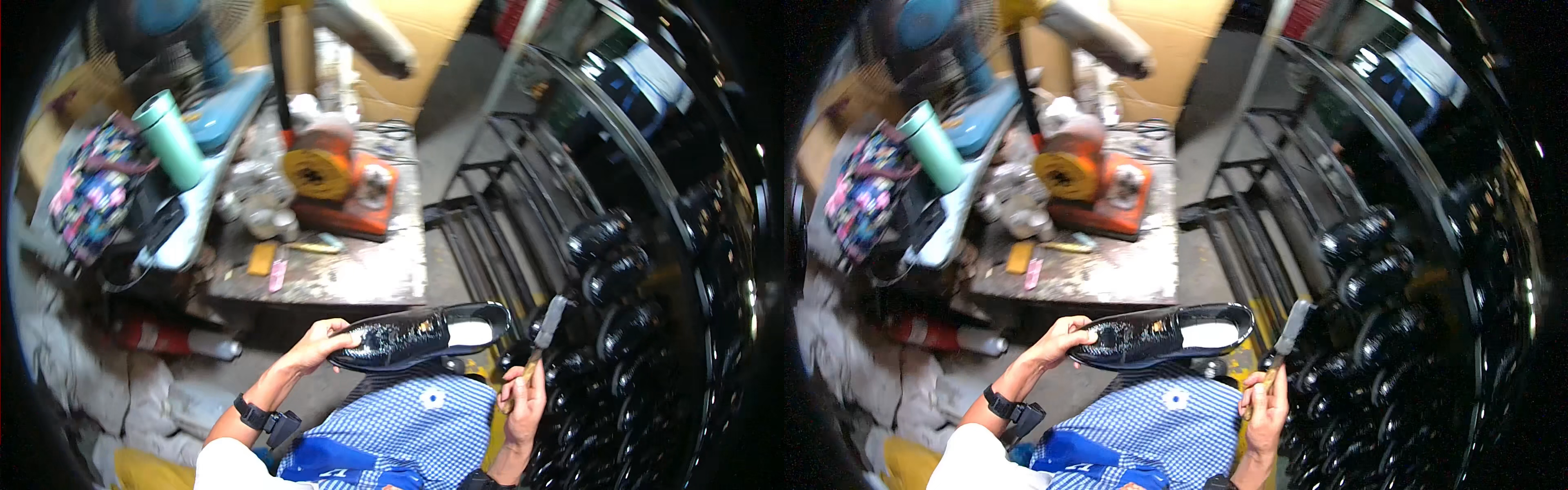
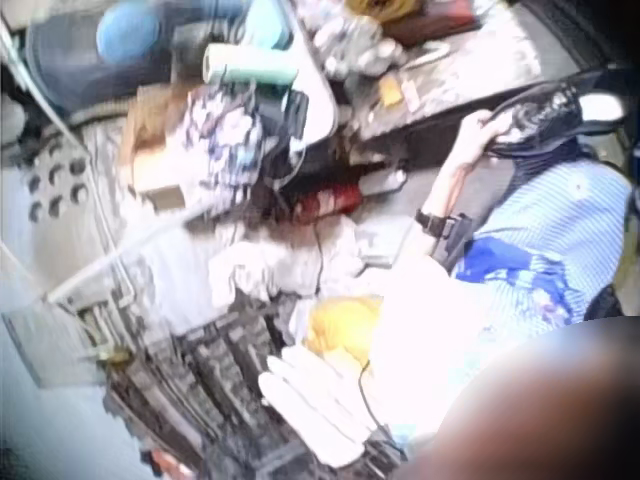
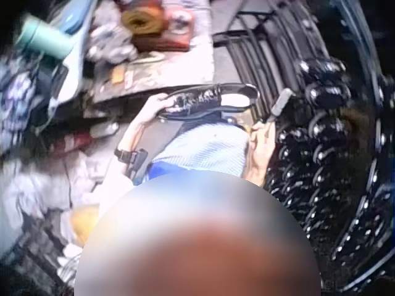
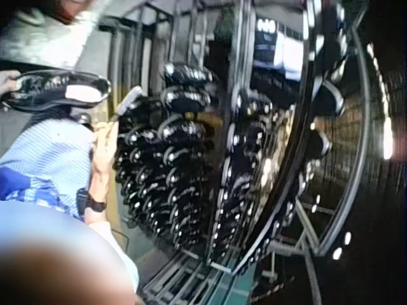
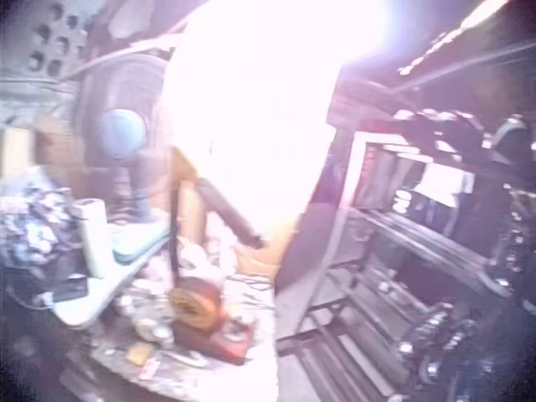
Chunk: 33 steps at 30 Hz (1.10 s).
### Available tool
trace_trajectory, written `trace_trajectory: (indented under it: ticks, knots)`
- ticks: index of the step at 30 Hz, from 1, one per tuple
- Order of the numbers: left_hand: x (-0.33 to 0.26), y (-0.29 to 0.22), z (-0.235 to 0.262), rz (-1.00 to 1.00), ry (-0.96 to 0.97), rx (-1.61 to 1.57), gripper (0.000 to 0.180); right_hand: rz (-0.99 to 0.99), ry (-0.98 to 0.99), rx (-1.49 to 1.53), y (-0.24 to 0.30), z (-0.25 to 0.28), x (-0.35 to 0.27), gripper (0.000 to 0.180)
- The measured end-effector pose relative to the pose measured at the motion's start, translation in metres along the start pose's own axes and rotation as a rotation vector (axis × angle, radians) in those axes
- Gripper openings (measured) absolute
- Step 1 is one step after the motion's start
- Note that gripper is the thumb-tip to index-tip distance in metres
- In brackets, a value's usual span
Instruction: Polishing and buffing black leather shoes using a hand-held brush and a mechanical buffer.
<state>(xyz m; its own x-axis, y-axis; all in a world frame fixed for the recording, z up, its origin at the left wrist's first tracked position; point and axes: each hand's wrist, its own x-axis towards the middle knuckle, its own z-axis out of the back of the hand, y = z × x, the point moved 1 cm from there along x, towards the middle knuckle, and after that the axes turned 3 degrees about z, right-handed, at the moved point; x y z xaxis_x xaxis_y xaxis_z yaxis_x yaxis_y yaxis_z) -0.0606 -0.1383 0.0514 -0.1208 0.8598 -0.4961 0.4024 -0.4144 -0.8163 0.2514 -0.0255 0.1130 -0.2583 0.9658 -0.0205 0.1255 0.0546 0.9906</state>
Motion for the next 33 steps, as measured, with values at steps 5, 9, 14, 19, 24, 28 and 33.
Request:
trace_trajectory:
  ticks: [5,9,14,19,24,28,33]
  knots:
    - [-0.097,0.049,0.049,-0.088,-0.199,-0.135,0.033,0.03,0.399,-0.265,0.021,-0.114,0.02,0.049]
    - [-0.152,0.101,0.073,-0.117,-0.358,-0.319,0.034,0.169,0.726,-0.51,-0.02,-0.216,0.049,0.045]
    - [-0.182,0.138,0.081,-0.075,-0.576,-0.394,0.035,0.487,0.742,-0.78,-0.05,-0.318,0.079,0.033]
    - [-0.193,0.155,0.083,-0.013,-0.7,-0.367,0.033,0.671,0.708,-1.037,-0.088,-0.383,0.105,0.029]
    - [-0.202,0.163,0.081,0.074,-0.885,-0.266,0.027,0.759,0.698,-1.154,-0.137,-0.44,0.115,0.021]
    - [-0.206,0.156,0.079,0.174,-0.849,-0.28,0.044,0.856,0.629,-1.048,-0.135,-0.451,0.109,0.015]
    - [-0.196,0.164,0.081,0.299,-0.872,-0.309,0.055,0.802,0.621,-0.969,-0.132,-0.441,0.104,0.013]
